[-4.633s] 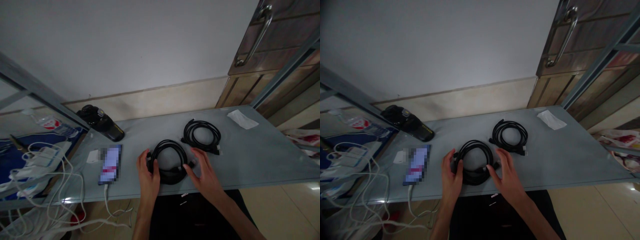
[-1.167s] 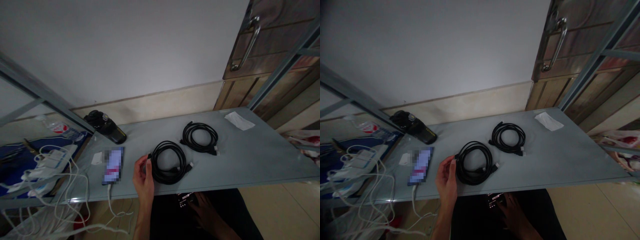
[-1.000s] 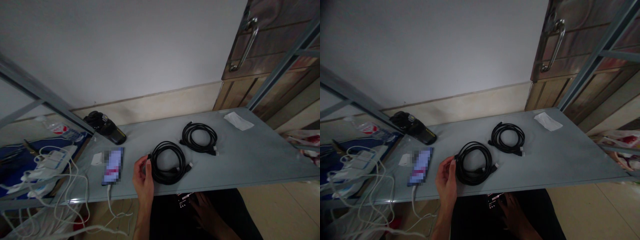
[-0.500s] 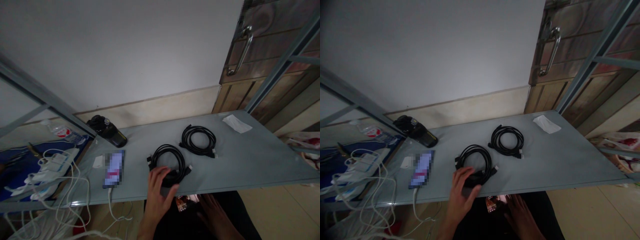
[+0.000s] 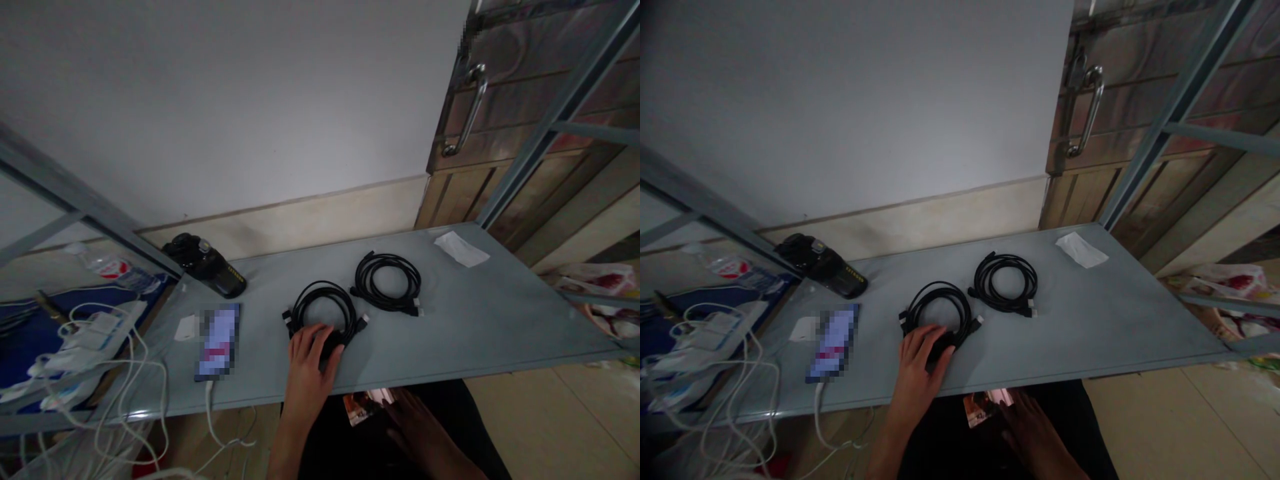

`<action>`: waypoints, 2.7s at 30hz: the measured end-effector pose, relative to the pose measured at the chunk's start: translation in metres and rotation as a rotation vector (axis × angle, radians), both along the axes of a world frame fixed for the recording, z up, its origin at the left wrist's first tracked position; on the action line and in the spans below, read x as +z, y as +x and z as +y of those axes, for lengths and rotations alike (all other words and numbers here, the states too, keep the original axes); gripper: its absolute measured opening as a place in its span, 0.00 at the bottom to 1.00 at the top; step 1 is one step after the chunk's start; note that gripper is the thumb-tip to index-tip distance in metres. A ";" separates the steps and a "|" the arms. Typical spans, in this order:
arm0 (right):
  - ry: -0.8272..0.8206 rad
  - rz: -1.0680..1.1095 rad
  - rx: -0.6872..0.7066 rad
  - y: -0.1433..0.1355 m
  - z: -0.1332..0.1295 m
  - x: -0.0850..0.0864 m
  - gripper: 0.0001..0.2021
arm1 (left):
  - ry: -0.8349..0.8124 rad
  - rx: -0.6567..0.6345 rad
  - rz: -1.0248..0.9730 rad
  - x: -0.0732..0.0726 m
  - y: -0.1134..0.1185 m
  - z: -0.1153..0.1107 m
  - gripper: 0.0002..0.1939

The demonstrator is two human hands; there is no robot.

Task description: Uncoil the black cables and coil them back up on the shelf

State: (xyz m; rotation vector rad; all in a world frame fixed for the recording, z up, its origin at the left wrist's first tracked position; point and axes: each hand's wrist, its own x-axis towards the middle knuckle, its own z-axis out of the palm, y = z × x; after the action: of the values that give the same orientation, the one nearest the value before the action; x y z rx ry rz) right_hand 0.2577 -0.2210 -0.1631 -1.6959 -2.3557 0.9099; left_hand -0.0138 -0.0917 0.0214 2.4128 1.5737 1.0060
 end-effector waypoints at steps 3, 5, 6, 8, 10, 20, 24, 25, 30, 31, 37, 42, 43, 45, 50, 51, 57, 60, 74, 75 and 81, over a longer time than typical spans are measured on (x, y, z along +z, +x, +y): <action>-0.144 -0.049 0.016 -0.020 0.003 -0.013 0.40 | 0.044 0.040 -0.050 0.002 0.000 -0.003 0.17; -0.189 -0.063 0.025 -0.027 0.006 -0.015 0.42 | 0.080 0.069 -0.092 0.003 0.000 -0.003 0.17; -0.205 -0.069 0.025 -0.028 0.008 -0.015 0.42 | 0.099 0.081 -0.113 0.004 0.000 -0.004 0.17; -0.234 -0.072 0.015 -0.029 0.010 -0.015 0.42 | 0.145 0.108 -0.157 0.004 -0.001 -0.006 0.17; -0.238 -0.052 -0.003 -0.027 0.010 -0.018 0.42 | 0.204 0.155 -0.224 0.003 -0.002 -0.010 0.15; -0.254 -0.056 0.042 -0.020 0.001 -0.042 0.37 | 0.115 0.416 -0.458 -0.004 -0.005 -0.029 0.08; -0.200 -0.032 0.031 -0.020 -0.002 -0.047 0.36 | 0.088 0.431 -0.476 -0.004 -0.005 -0.028 0.09; -0.197 -0.031 0.026 -0.020 -0.003 -0.047 0.35 | 0.084 0.439 -0.477 -0.004 -0.005 -0.028 0.09; -0.228 -0.052 0.013 -0.024 0.002 -0.040 0.37 | 0.081 0.443 -0.477 -0.004 -0.004 -0.027 0.09; -0.226 -0.051 0.008 -0.024 0.003 -0.040 0.37 | 0.089 0.429 -0.480 -0.003 -0.004 -0.026 0.08; -0.200 -0.028 0.022 -0.026 0.004 -0.042 0.38 | 0.084 0.404 -0.464 -0.002 -0.005 -0.025 0.08; -0.204 -0.032 0.009 -0.026 0.003 -0.041 0.39 | 0.082 0.402 -0.452 0.000 -0.004 -0.025 0.08; -0.215 -0.038 0.008 -0.026 0.003 -0.039 0.39 | 0.087 0.399 -0.455 0.000 -0.004 -0.025 0.08; -0.249 -0.052 0.017 -0.027 0.005 -0.035 0.39 | 0.098 0.388 -0.464 0.000 -0.004 -0.024 0.07; -0.258 -0.053 0.028 -0.028 0.010 -0.025 0.42 | 0.101 0.369 -0.473 -0.001 -0.005 -0.024 0.07; -0.254 -0.052 0.026 -0.028 0.010 -0.025 0.42 | 0.096 0.371 -0.476 -0.001 -0.005 -0.024 0.07; -0.227 -0.013 0.017 -0.026 0.007 -0.029 0.39 | 0.082 0.383 -0.480 0.000 -0.005 -0.024 0.07; -0.240 -0.011 0.005 -0.027 0.008 -0.021 0.40 | 0.089 0.371 -0.473 0.000 -0.005 -0.024 0.07; -0.266 -0.045 0.026 -0.026 0.008 -0.019 0.41 | 0.106 0.365 -0.463 0.000 -0.005 -0.023 0.06; -0.262 -0.040 0.026 -0.026 0.008 -0.021 0.41 | 0.104 0.366 -0.466 -0.001 -0.005 -0.023 0.06; -0.221 -0.042 0.010 -0.028 0.007 -0.025 0.45 | 0.096 0.367 -0.467 -0.001 -0.005 -0.024 0.06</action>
State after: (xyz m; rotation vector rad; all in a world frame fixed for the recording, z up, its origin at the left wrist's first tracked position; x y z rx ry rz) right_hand 0.2295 -0.2141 -0.1886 -1.7970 -2.3676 1.1874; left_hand -0.0188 -0.1156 0.0205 1.7739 1.8377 1.5959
